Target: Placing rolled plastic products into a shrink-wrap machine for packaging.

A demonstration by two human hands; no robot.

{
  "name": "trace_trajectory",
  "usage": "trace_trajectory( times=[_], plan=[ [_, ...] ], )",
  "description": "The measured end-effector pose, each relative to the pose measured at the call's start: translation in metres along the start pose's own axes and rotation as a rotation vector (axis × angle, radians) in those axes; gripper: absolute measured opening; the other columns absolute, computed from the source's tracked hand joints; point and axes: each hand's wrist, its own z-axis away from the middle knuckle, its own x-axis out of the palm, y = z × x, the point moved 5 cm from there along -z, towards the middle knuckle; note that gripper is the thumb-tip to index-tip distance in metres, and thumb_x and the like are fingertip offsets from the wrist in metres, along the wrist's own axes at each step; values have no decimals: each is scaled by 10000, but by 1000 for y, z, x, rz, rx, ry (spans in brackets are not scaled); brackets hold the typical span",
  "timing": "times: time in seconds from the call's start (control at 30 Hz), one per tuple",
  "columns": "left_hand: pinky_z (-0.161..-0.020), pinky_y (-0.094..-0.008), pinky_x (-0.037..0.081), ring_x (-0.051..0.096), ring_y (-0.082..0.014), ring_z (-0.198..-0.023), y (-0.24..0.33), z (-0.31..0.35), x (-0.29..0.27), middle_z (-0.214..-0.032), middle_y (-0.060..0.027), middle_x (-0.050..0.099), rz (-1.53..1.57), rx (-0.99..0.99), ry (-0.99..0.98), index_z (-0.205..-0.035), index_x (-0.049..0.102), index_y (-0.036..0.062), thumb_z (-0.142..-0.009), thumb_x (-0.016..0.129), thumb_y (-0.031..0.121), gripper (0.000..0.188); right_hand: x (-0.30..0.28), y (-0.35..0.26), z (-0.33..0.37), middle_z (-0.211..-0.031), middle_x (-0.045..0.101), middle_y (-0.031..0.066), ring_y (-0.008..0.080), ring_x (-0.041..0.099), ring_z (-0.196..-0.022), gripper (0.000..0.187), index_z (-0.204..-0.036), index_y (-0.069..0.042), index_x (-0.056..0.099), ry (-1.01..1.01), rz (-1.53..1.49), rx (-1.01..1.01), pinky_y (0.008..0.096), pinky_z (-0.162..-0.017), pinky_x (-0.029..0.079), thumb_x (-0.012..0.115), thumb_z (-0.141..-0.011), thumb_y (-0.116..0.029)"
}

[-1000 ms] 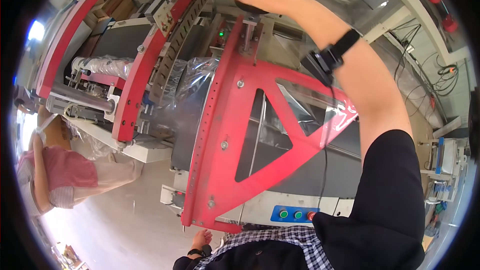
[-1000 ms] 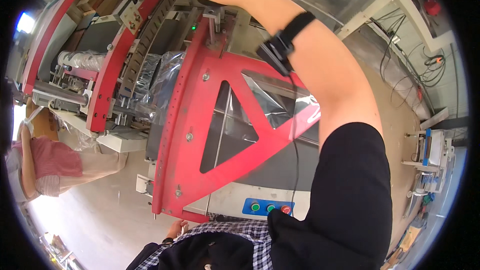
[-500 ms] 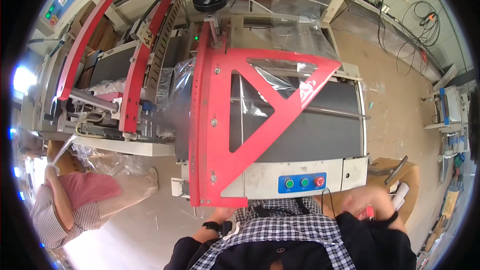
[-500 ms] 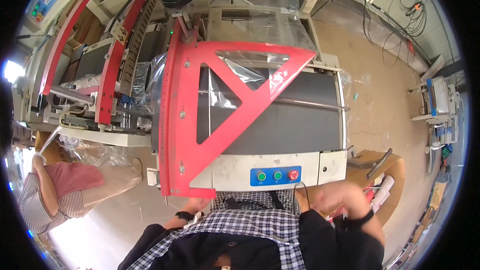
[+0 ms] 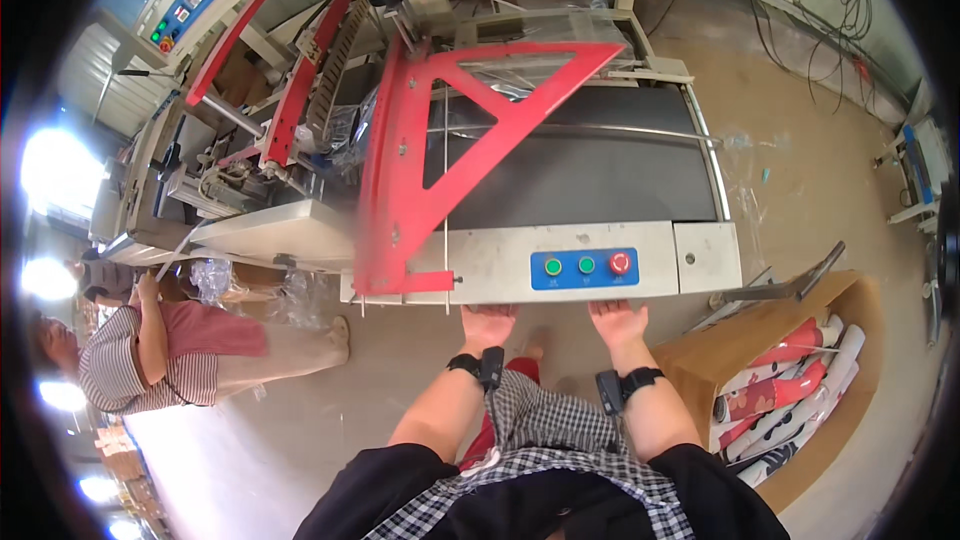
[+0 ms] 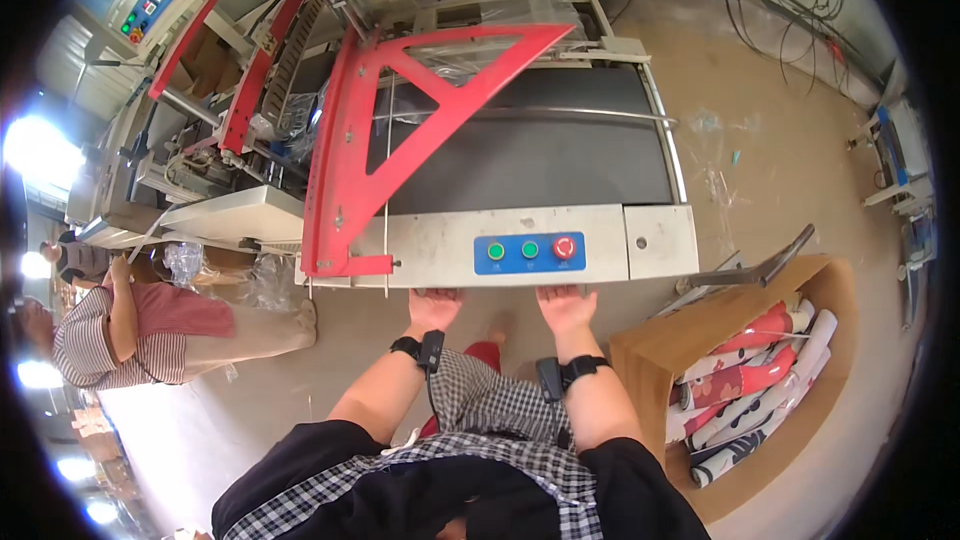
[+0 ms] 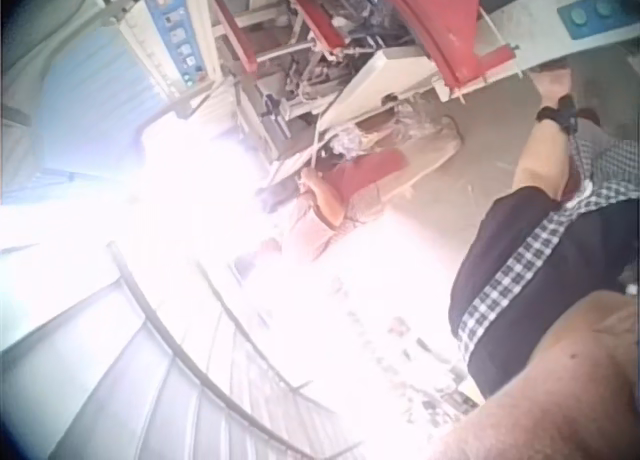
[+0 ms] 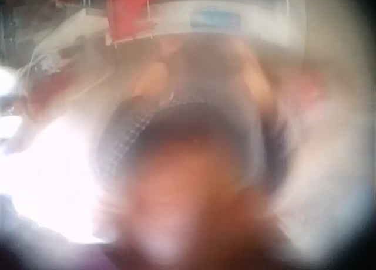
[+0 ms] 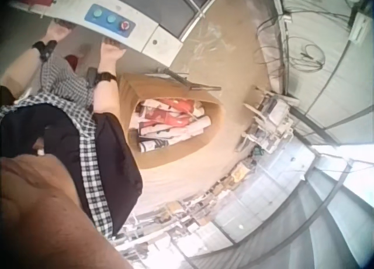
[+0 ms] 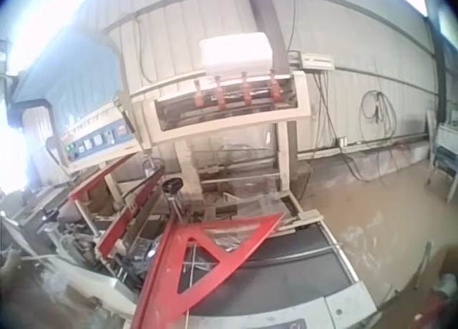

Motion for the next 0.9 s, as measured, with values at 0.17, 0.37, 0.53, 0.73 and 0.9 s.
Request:
trace_trajectory(
  times=[0.17,0.37,0.53,0.73,0.9],
  plan=[
    [-925,-476,402,532,-243,-998,1,-16,-15,-1040,-94,590,-32,-26,-98,-1057,550,74,-899,305,547,556,9,-7,-7,-1204,471,99,255,473,-1065,711,-1200,-84,457,-154,39,-39,438,-931,389,281,-849,-677],
    [-1008,-454,320,482,-262,-1085,8,-11,-17,-1106,-105,555,1,-35,-123,-1070,521,46,-907,284,549,579,6,0,-3,-1176,478,92,245,462,-1088,756,-1188,-54,447,-183,78,-75,415,-967,369,259,-843,-699],
    [-1038,-452,298,423,-274,-1191,11,-10,-33,-1289,-112,457,-25,-51,-105,-1230,447,65,-901,307,556,607,4,5,6,-1208,464,92,244,446,-1126,752,-1201,-56,436,-182,68,-92,417,-984,352,266,-845,-695],
    [-1065,-460,254,382,-315,-1223,16,-15,-53,-1312,-126,425,-359,-293,-89,-1243,425,70,-913,300,552,597,-43,-14,2,-1268,443,187,261,483,-1081,772,-1300,-2,345,-97,407,77,406,-968,378,411,-851,-626],
    [-953,-365,390,489,-251,-1137,20,38,-65,-1302,-129,469,-1461,-629,9,-1322,392,88,-953,333,428,505,-55,-117,116,-1131,569,181,210,565,-1042,372,-1196,26,481,-333,997,-20,315,-881,459,475,-926,-230]
  ],
)
